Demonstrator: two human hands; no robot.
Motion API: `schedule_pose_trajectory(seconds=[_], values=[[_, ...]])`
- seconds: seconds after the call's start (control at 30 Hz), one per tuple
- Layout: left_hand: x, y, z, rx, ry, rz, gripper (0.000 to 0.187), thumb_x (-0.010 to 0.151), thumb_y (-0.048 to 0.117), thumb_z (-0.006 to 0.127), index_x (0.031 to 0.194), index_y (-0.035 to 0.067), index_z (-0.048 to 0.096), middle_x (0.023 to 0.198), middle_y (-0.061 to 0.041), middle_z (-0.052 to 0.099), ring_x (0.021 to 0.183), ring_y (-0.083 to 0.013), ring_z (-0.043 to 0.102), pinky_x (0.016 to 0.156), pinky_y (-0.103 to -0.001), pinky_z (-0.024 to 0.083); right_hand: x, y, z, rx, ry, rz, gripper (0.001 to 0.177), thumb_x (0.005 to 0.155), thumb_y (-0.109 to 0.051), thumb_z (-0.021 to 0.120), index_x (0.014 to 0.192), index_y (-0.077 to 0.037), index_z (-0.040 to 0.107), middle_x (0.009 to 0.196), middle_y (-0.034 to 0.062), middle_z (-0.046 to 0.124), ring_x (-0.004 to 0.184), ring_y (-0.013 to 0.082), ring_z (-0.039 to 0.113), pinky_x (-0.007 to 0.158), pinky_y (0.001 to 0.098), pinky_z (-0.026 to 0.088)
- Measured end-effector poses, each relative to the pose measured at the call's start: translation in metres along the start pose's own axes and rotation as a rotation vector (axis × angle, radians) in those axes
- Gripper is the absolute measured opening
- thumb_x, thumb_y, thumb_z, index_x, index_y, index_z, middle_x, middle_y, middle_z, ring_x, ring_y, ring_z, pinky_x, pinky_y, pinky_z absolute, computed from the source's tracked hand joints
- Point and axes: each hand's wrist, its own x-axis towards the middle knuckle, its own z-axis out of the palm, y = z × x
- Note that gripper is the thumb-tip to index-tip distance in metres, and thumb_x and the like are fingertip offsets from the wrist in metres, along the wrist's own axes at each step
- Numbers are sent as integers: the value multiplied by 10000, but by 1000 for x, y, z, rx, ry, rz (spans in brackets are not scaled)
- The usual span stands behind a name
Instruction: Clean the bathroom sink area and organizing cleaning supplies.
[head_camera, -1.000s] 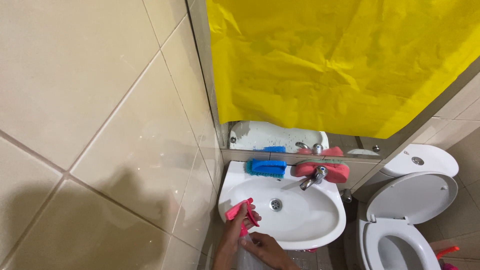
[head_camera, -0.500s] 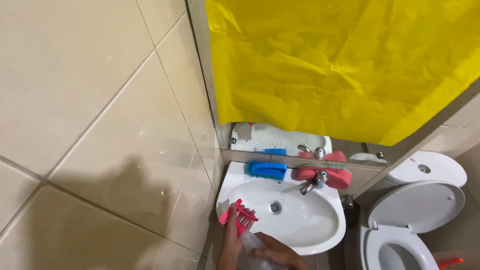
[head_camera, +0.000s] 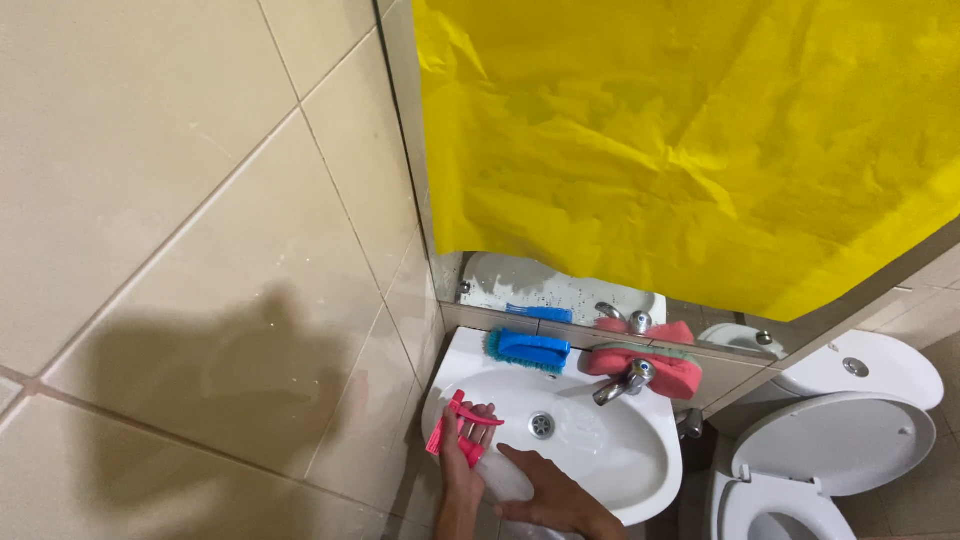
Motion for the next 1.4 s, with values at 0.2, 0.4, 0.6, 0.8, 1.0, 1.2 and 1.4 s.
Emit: schedule_pose_trajectory(seconds=[0.2, 0.4, 0.6, 0.8, 1.0, 1.2, 1.4], values=[[0, -9, 4, -37, 185, 112, 605, 940, 531, 566, 1263, 20, 581, 1117, -180, 720, 1129, -322, 700, 1008, -443, 545, -3, 1, 7, -451, 19, 75, 1178, 764, -464, 869, 1655, -316, 113, 1656, 152, 241, 1530, 372, 241, 1246, 591, 202], [40, -58, -46, -18, 209, 140, 621, 1026, 557, 619, 1239, -25, 580, 983, -159, 596, 889, -325, 614, 878, -492, 538, 22, 48, 44, -515, 226, 56, 1122, 753, -325, 859, 1628, -353, 156, 1651, 117, 231, 1538, 350, 222, 1232, 588, 215], [-17, -11, 31, -71, 249, 82, 501, 909, 497, 567, 1149, 60, 612, 957, -105, 729, 909, -219, 737, 872, -371, 591, 24, 59, 42, -532, 226, -33, 1070, 789, -313, 861, 1605, -321, 170, 1663, 114, 176, 1533, 367, 170, 1214, 588, 175], [67, -90, -66, -44, 156, 213, 634, 1102, 495, 611, 1211, -121, 510, 932, -136, 469, 826, -297, 474, 754, -481, 455, 20, 70, 32, -467, 327, -143, 959, 793, -291, 827, 1585, -293, 286, 1630, 104, 283, 1499, 347, 291, 1198, 524, 259], [14, -44, 3, -13, 269, 144, 544, 969, 489, 542, 1323, 79, 590, 1094, -102, 744, 1047, -222, 717, 955, -356, 563, 18, 66, 18, -471, 237, -115, 892, 814, -284, 781, 1577, -267, 320, 1616, 109, 321, 1487, 343, 320, 1212, 496, 266], [68, -100, -59, 86, 387, 165, 704, 1065, 509, 564, 1389, -115, 568, 1000, -260, 528, 921, -481, 613, 844, -543, 575, 19, 68, 8, -474, 173, -107, 807, 872, -336, 750, 1573, -272, 355, 1583, 125, 367, 1471, 340, 354, 1216, 503, 268], [22, -62, 3, -75, 298, 118, 496, 916, 505, 575, 1197, 98, 616, 953, -66, 735, 873, -192, 729, 773, -317, 593, 27, 96, 16, -488, 283, -199, 819, 833, -316, 756, 1556, -248, 376, 1566, 122, 396, 1438, 358, 380, 1182, 506, 294]])
